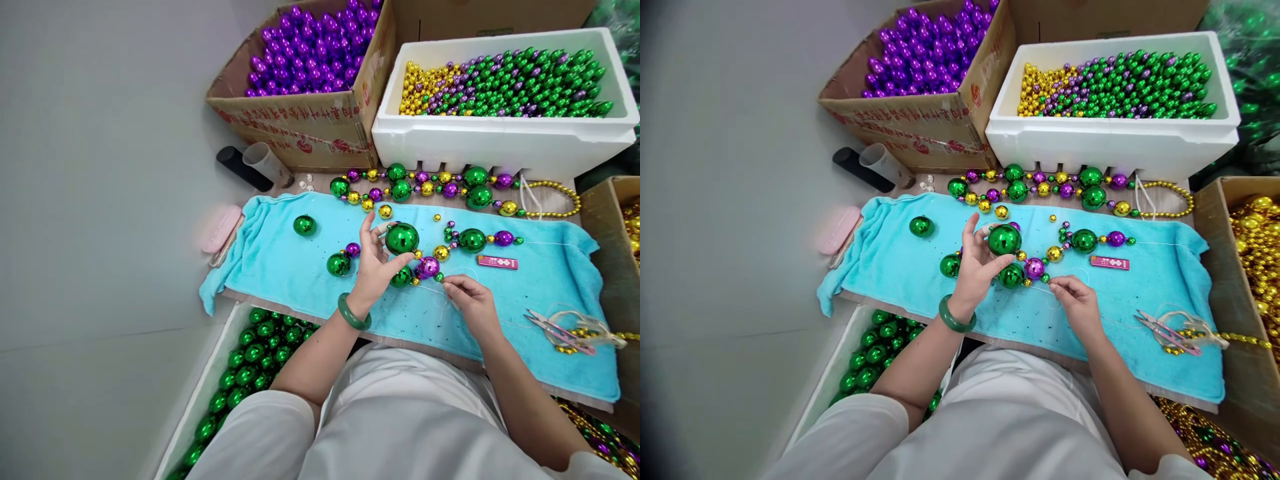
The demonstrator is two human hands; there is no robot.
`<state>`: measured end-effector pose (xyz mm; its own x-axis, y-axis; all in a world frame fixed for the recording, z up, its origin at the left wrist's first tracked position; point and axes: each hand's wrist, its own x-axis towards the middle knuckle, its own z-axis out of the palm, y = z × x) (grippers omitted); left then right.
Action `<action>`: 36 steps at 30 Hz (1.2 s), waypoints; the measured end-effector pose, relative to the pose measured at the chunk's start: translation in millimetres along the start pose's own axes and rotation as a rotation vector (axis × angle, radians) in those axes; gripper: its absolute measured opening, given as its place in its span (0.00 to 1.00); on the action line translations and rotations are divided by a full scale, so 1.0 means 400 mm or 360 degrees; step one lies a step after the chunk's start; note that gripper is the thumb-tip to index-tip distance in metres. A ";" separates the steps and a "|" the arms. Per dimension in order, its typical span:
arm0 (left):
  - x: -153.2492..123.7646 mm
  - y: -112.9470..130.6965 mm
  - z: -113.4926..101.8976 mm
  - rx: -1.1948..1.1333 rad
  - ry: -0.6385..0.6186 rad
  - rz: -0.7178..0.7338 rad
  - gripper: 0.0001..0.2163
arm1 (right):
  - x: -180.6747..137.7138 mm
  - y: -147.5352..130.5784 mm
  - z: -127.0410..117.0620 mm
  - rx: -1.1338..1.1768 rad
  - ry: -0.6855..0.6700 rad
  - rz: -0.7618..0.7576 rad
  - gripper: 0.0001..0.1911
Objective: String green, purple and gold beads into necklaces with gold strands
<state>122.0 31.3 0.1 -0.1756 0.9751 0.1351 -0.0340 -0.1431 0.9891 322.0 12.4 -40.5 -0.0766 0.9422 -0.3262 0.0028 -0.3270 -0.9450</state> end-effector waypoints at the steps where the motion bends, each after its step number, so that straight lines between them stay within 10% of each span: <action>1: 0.000 -0.002 -0.001 0.0004 -0.0006 -0.0002 0.43 | 0.003 0.004 -0.001 -0.0008 -0.0002 0.0019 0.12; 36: 0.004 0.014 -0.003 0.0013 0.0012 -0.0069 0.35 | 0.036 0.016 -0.023 0.0012 -0.0079 0.0051 0.12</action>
<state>120.1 32.0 5.9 -0.1814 0.9791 0.0916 -0.0335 -0.0992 0.9945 329.9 24.6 -51.5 -0.1261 0.9266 -0.3543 -0.0012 -0.3573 -0.9340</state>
